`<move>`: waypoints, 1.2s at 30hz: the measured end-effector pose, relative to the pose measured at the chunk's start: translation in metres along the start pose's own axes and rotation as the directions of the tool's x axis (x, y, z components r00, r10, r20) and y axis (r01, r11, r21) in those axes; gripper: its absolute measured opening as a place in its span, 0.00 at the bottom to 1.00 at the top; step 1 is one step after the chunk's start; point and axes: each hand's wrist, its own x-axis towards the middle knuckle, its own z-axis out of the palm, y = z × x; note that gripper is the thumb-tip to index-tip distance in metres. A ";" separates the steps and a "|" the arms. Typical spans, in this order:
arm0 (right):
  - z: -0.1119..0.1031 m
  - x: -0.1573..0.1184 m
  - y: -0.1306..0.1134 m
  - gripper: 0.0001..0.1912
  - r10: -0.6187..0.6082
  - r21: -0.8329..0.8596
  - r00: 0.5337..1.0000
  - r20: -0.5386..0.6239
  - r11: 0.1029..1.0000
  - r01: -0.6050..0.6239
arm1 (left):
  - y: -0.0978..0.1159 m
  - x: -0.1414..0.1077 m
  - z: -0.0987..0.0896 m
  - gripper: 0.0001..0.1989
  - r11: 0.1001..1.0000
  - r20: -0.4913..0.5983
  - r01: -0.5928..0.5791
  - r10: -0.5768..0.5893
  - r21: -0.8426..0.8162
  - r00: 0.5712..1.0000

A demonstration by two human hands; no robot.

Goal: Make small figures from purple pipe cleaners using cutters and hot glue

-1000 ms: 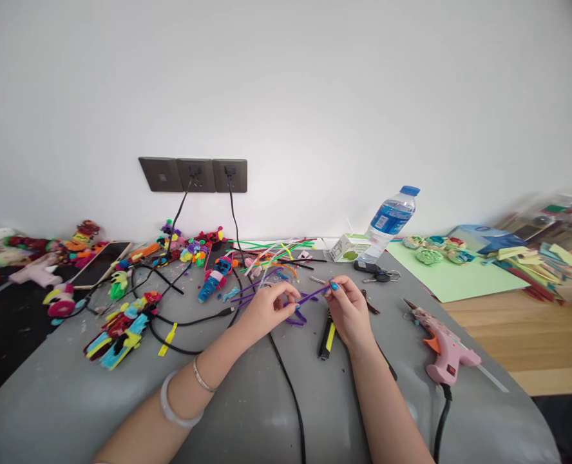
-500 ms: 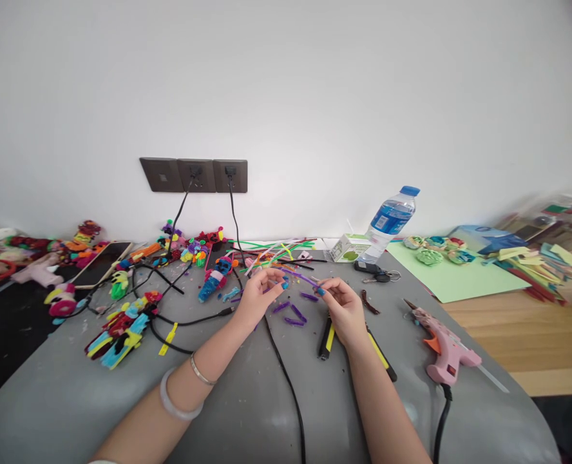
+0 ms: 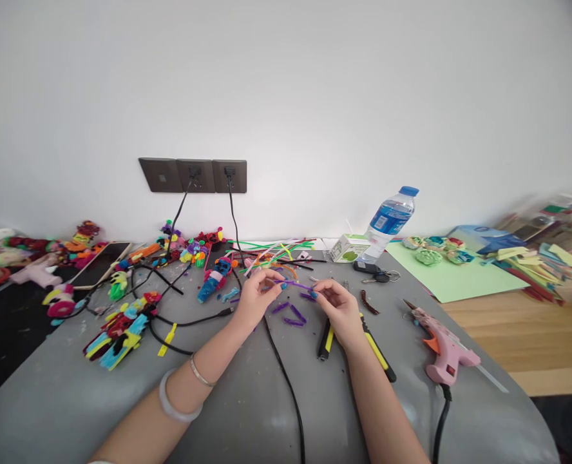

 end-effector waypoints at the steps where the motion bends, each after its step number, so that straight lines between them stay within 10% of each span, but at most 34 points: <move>1: 0.000 0.000 0.001 0.09 0.002 0.001 1.000 -0.008 1.000 -0.002 | 0.000 0.000 0.000 0.07 1.000 0.002 -0.005 0.005 0.010 1.000; 36: -0.005 0.002 0.008 0.10 0.091 0.332 0.985 -0.145 0.942 -0.038 | 0.007 -0.006 0.005 0.06 0.952 0.334 -0.204 0.120 0.230 0.935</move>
